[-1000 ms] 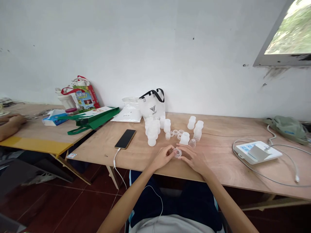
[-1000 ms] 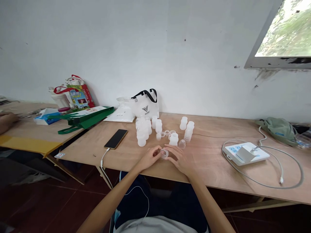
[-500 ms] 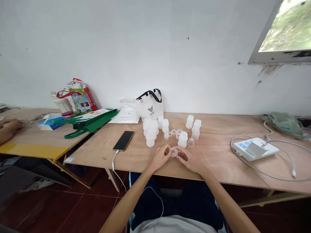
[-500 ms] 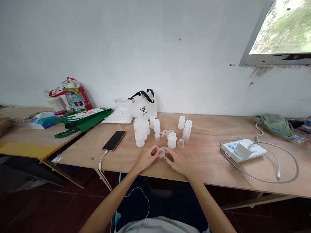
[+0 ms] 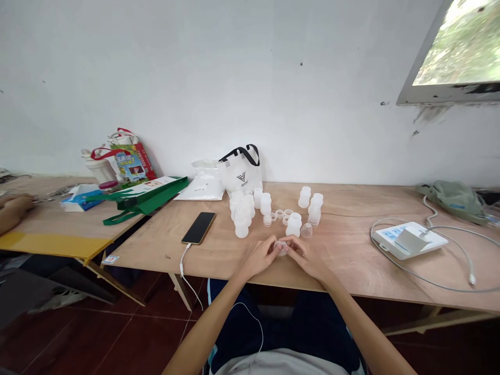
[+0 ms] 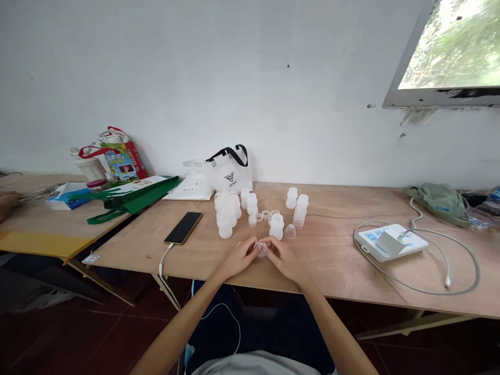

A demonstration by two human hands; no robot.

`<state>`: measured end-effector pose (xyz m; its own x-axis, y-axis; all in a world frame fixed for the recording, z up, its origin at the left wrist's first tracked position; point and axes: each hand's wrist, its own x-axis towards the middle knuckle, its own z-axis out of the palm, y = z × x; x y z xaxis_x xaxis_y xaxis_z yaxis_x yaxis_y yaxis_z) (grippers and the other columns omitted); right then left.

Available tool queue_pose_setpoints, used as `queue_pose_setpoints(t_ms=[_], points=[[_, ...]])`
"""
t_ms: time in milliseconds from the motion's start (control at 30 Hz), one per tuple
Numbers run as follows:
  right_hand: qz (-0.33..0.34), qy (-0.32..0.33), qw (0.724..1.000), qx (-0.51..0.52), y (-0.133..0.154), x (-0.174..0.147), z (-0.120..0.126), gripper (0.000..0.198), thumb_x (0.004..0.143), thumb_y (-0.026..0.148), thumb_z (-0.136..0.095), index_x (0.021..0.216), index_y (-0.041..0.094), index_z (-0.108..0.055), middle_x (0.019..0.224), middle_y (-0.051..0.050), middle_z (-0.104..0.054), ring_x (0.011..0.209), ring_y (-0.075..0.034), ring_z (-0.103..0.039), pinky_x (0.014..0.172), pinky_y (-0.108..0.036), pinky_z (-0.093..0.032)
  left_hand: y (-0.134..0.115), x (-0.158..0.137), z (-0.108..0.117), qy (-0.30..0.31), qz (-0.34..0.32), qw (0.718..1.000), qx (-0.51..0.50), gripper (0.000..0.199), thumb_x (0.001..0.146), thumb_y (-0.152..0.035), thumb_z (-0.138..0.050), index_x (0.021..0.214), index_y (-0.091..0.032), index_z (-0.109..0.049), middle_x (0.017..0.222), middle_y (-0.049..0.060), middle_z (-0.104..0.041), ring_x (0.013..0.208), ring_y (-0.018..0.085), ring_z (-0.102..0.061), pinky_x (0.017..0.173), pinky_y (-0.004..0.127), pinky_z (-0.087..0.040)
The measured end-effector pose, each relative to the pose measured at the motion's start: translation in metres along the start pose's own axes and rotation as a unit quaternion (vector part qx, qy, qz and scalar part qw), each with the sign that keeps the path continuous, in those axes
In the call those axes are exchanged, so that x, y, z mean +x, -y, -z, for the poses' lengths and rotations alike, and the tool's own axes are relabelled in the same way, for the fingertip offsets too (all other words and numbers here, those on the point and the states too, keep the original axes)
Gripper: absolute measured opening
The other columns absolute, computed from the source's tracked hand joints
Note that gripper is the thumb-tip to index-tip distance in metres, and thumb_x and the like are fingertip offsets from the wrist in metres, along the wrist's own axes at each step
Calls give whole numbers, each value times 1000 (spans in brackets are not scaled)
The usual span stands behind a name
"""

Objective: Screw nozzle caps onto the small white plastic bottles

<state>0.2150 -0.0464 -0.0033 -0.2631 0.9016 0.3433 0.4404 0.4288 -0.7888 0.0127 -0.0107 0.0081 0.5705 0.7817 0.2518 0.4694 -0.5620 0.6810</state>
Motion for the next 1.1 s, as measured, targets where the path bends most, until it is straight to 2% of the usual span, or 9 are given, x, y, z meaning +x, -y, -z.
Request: queue_pose_setpoints(t_ms=[200,500,600,767,967,1100], points=[[3,-5,1000,-24,-1,1,0,32,104,49,-45,115,28,-67,95,-2,-72,86,-21,-65,80,-35,-54,2,0,0,9,-2,1000,30,40,105,-51,-37,83,-22,-53,73,-1,-61,67,18,-58,61,28,-28],[50,-14,996,-78,-8,-2,-3,33,105,47,-43,113,28,-69,92,-3,-72,75,-19,-62,73,-34,-53,5,4,-4,-5,3,1000,14,45,104,-53,-38,79,-21,-55,70,-2,-57,67,17,-54,65,26,-33],[47,-22,996,-66,-9,0,-3,32,104,46,-45,116,29,-69,99,-3,-73,79,-20,-64,76,-35,-54,4,3,-4,-8,11,1000,16,46,104,-55,-37,79,-21,-56,70,-2,-58,67,17,-54,65,27,-32],[52,-17,997,-49,-9,1,-4,31,105,42,-45,124,32,-68,111,-3,-74,97,-22,-68,86,-37,-55,8,5,-6,-10,13,1000,15,51,101,-61,-40,74,-20,-54,69,-1,-57,65,16,-52,64,27,-31],[58,6,996,-63,-10,-2,-3,35,104,43,-45,134,33,-61,108,-5,-72,87,-22,-67,83,-40,-57,12,8,-8,-31,-6,999,-21,49,101,-57,-44,71,-20,-50,67,-3,-53,65,15,-49,65,27,-32],[47,-23,998,-24,-12,-1,-6,39,103,44,-48,139,30,-54,110,-6,-70,90,-21,-67,82,-39,-58,9,7,-7,-40,-3,999,-24,46,101,-55,-44,72,-20,-48,67,-3,-53,64,14,-49,63,27,-31]])
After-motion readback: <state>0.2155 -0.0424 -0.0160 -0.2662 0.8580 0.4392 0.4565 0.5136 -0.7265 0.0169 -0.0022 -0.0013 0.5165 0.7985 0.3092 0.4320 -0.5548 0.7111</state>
